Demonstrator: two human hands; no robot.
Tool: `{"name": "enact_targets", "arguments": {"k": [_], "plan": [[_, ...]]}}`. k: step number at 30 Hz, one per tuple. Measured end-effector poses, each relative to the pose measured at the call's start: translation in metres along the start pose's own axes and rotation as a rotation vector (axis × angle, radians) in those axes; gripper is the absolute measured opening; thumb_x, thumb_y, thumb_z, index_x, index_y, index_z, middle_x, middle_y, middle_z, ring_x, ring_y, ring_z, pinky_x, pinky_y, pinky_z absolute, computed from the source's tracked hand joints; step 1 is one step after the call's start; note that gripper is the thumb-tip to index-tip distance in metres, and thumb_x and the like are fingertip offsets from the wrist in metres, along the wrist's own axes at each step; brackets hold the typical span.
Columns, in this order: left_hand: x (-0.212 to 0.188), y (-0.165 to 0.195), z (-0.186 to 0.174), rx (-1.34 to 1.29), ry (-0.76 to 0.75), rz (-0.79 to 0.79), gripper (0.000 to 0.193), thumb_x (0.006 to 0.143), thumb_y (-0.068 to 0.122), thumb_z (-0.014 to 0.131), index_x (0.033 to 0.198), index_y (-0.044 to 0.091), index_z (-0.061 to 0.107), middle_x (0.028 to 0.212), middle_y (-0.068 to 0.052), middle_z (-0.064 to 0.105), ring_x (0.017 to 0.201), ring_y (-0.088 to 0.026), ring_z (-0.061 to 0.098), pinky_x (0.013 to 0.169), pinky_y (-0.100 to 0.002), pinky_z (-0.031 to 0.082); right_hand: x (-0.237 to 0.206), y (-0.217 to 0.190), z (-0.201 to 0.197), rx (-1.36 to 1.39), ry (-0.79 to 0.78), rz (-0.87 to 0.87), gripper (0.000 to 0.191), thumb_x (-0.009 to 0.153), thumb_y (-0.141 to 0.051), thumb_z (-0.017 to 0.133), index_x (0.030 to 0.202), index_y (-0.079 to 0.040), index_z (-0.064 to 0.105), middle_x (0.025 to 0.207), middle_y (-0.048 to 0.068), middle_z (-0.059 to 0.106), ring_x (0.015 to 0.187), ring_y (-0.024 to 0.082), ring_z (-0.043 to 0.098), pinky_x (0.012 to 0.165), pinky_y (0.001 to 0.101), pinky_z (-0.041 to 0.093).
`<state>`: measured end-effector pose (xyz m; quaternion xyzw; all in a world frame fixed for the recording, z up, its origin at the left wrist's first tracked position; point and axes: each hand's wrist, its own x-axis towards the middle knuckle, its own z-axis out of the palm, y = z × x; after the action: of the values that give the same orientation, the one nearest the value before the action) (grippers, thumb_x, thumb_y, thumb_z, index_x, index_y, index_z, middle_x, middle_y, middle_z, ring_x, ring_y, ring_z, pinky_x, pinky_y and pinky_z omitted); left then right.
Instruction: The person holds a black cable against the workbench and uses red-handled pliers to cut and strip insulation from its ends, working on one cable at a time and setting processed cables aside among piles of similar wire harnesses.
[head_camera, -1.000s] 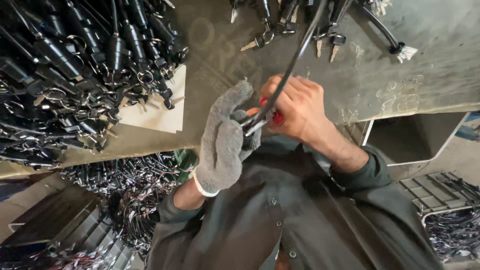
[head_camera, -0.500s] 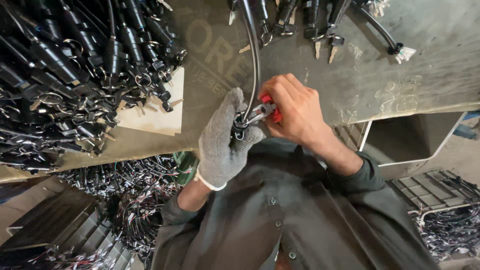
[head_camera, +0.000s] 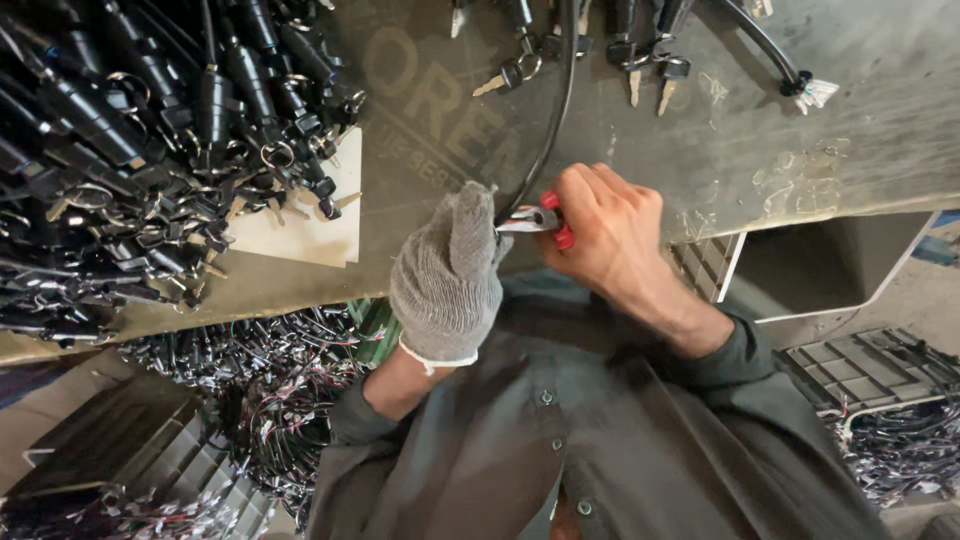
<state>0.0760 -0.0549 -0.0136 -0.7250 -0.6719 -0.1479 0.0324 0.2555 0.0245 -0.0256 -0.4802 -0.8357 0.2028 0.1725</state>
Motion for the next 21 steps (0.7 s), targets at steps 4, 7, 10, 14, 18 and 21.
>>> {"name": "enact_targets", "arguments": {"k": [4, 7, 10, 14, 18, 21], "plan": [[0.003, -0.004, 0.004, -0.051, -0.013, 0.013, 0.067, 0.104, 0.030, 0.077, 0.157, 0.009, 0.042, 0.136, -0.011, 0.064, 0.102, -0.029, 0.064, 0.084, -0.043, 0.052, 0.002, -0.008, -0.002, 0.154, 0.058, -0.027, 0.038, 0.068, -0.013, 0.082, 0.095, -0.006, 0.056, 0.084, 0.007, 0.059, 0.077, 0.029, 0.062, 0.059, 0.0416, 0.047], [0.012, -0.006, -0.006, -0.233, -0.104, -0.023, 0.070, 0.102, 0.030, 0.077, 0.158, 0.007, 0.041, 0.130, -0.011, 0.065, 0.101, -0.031, 0.064, 0.085, -0.044, 0.053, 0.003, -0.013, -0.005, 0.241, 0.078, -0.082, 0.040, 0.069, -0.016, 0.082, 0.095, -0.003, 0.054, 0.085, 0.011, 0.059, 0.077, 0.031, 0.060, 0.059, 0.0417, 0.048], [0.024, -0.013, -0.023, -0.702, -0.160, -0.017, 0.069, 0.103, 0.026, 0.071, 0.159, 0.006, 0.036, 0.129, -0.014, 0.064, 0.106, -0.031, 0.065, 0.090, -0.041, 0.055, 0.008, -0.012, -0.003, 0.108, 0.034, 0.047, 0.036, 0.072, -0.018, 0.086, 0.087, -0.009, 0.054, 0.080, 0.006, 0.058, 0.075, 0.028, 0.061, 0.062, 0.0411, 0.047], [0.033, -0.025, -0.037, -1.556, -0.636, -0.272, 0.062, 0.106, 0.016, 0.062, 0.162, 0.006, 0.038, 0.100, -0.004, 0.069, 0.078, -0.011, 0.065, 0.074, -0.029, 0.059, 0.022, 0.006, 0.007, 0.242, 0.063, -0.205, 0.036, 0.061, -0.016, 0.081, 0.083, -0.006, 0.054, 0.080, 0.010, 0.059, 0.076, 0.031, 0.061, 0.069, 0.0472, 0.046], [0.027, -0.026, -0.034, -1.530, -0.604, -0.202, 0.059, 0.108, 0.012, 0.064, 0.162, 0.008, 0.040, 0.102, -0.004, 0.066, 0.084, -0.010, 0.061, 0.079, -0.027, 0.056, 0.030, 0.025, 0.021, 0.456, 0.068, -0.370, 0.039, 0.075, -0.019, 0.087, 0.088, -0.008, 0.052, 0.083, 0.006, 0.054, 0.083, 0.029, 0.059, 0.086, 0.0475, 0.050], [0.028, -0.022, -0.030, -1.400, -0.508, -0.226, 0.060, 0.107, 0.016, 0.067, 0.160, 0.008, 0.042, 0.102, -0.006, 0.069, 0.085, -0.013, 0.065, 0.082, -0.029, 0.058, 0.027, 0.030, 0.032, 0.548, -0.117, -0.253, 0.039, 0.065, -0.014, 0.083, 0.083, -0.006, 0.049, 0.080, 0.011, 0.051, 0.080, 0.035, 0.056, 0.075, 0.0416, 0.044]]}}
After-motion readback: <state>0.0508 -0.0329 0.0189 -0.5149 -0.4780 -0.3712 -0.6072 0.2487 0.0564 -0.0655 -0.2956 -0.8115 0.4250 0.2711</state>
